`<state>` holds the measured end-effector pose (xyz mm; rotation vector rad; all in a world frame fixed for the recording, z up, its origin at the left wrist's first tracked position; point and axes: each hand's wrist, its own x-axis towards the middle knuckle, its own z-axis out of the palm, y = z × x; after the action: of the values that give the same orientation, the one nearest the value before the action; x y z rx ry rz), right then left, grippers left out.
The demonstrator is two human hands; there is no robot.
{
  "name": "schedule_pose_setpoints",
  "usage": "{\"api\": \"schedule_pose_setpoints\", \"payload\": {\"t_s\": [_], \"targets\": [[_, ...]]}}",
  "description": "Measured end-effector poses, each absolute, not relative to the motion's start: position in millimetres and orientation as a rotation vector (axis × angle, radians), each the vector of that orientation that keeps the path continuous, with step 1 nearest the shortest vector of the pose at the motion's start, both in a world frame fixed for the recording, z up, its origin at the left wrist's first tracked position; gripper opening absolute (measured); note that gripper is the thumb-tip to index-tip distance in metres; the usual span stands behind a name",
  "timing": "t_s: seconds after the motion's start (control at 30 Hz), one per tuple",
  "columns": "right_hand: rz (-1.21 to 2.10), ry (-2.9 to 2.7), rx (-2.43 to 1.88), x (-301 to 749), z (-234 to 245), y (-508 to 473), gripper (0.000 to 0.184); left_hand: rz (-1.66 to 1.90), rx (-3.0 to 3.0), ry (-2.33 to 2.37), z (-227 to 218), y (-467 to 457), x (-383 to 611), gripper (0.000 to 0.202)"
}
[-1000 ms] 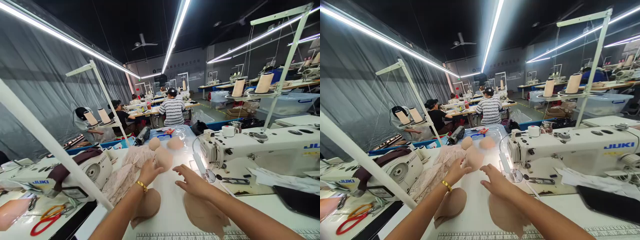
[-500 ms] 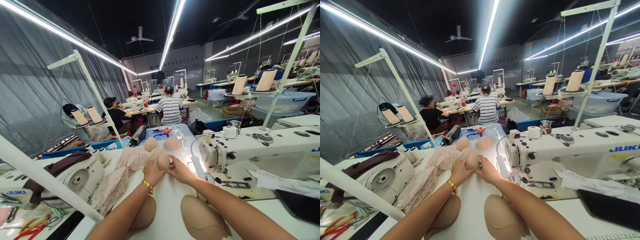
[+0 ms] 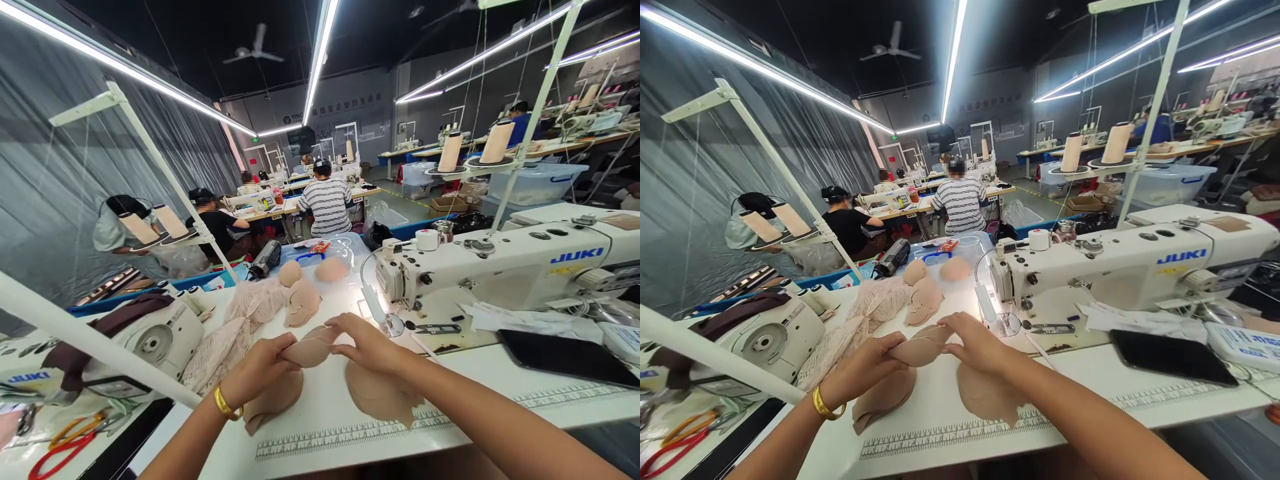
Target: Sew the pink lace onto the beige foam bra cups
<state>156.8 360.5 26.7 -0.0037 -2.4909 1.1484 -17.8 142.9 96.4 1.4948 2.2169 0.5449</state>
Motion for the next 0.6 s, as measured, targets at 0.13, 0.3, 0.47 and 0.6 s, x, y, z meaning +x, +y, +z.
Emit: {"api": "schedule_pose_setpoints", "payload": {"t_s": [0.13,0.3,0.47,0.6], "targets": [[1.323,-2.494,-0.043,177,37,346,0.011,0.673,1.375,2.196,97,120,-6,0.015],[1.349,-2.519,-0.149,199,45,340,0.008,0.854,1.173,2.158,95,105,3,0.025],[1.667,-2.461,-0.317,230,35,360,0.021,1.151,0.916,1.93,78,82,-1,0.043],[1.937,-2.294,-0.555,253,11,378,0.038,1.313,0.701,1.9,57,63,-10,0.06]]}}
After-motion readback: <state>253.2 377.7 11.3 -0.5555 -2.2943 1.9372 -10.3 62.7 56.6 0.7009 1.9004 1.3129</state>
